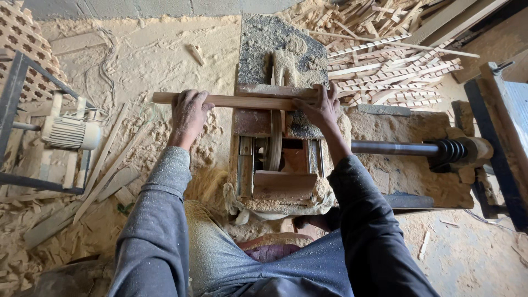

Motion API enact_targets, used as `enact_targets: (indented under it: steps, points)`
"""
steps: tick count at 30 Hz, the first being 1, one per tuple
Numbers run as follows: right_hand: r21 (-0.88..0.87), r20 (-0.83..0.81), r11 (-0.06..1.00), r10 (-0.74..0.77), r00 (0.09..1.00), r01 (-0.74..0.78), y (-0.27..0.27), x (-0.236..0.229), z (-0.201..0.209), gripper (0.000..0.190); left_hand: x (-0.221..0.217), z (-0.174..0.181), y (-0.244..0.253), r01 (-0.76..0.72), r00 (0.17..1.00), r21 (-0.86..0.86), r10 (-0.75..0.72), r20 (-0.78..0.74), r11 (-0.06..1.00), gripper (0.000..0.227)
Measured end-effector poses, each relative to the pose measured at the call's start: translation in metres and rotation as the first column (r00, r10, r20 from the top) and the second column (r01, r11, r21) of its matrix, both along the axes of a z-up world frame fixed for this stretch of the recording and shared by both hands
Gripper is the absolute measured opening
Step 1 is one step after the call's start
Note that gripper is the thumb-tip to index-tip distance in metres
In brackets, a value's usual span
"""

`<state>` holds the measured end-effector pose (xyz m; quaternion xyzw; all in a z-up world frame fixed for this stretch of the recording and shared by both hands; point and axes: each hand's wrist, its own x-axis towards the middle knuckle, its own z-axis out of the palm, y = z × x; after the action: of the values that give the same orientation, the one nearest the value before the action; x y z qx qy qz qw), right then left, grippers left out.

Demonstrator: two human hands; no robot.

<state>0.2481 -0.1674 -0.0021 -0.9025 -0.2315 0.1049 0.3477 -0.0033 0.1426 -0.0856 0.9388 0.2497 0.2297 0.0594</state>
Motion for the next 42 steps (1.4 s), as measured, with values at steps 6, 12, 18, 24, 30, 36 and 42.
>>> enact_targets:
  steps: [6, 12, 18, 24, 30, 36, 42]
  points:
    - [-0.012, 0.097, 0.999, 0.046, 0.994, -0.046, -0.019, 0.025, -0.024, 0.062, 0.04, 0.014, -0.044, -0.013, 0.996, -0.177, -0.003, -0.093, 0.984, 0.035]
    - [0.005, 0.084, 0.999, -0.044, 0.995, 0.044, -0.007, 0.021, -0.019, 0.081, 0.057, 0.003, -0.044, -0.014, 0.993, -0.133, -0.001, -0.118, 0.991, 0.04]
    - [-0.072, 0.108, 0.996, -0.04, 0.993, 0.048, -0.007, 0.014, -0.009, 0.08, 0.078, 0.083, -0.089, 0.125, 0.984, -0.393, -0.165, -0.069, 0.911, 0.072]
    - [-0.038, 0.184, 0.999, 0.02, 0.983, -0.013, -0.016, 0.002, -0.01, 0.08, 0.096, 0.049, -0.082, 0.153, 0.979, -0.33, -0.189, -0.079, 0.931, 0.067]
    - [-0.051, 0.086, 0.998, -0.024, 0.996, 0.028, -0.028, -0.008, -0.015, 0.075, 0.083, 0.041, -0.095, 0.116, 0.984, -0.368, -0.157, -0.084, 0.923, 0.073]
    - [-0.064, 0.034, 0.996, -0.061, 0.998, 0.063, -0.036, -0.024, -0.01, 0.065, 0.062, 0.052, -0.114, 0.119, 0.987, -0.398, -0.152, -0.053, 0.91, 0.073]
    - [-0.003, 0.118, 1.0, -0.024, 0.993, 0.024, -0.058, -0.051, -0.004, 0.049, 0.05, 0.029, -0.123, 0.121, 0.987, -0.425, -0.154, -0.044, 0.897, 0.072]
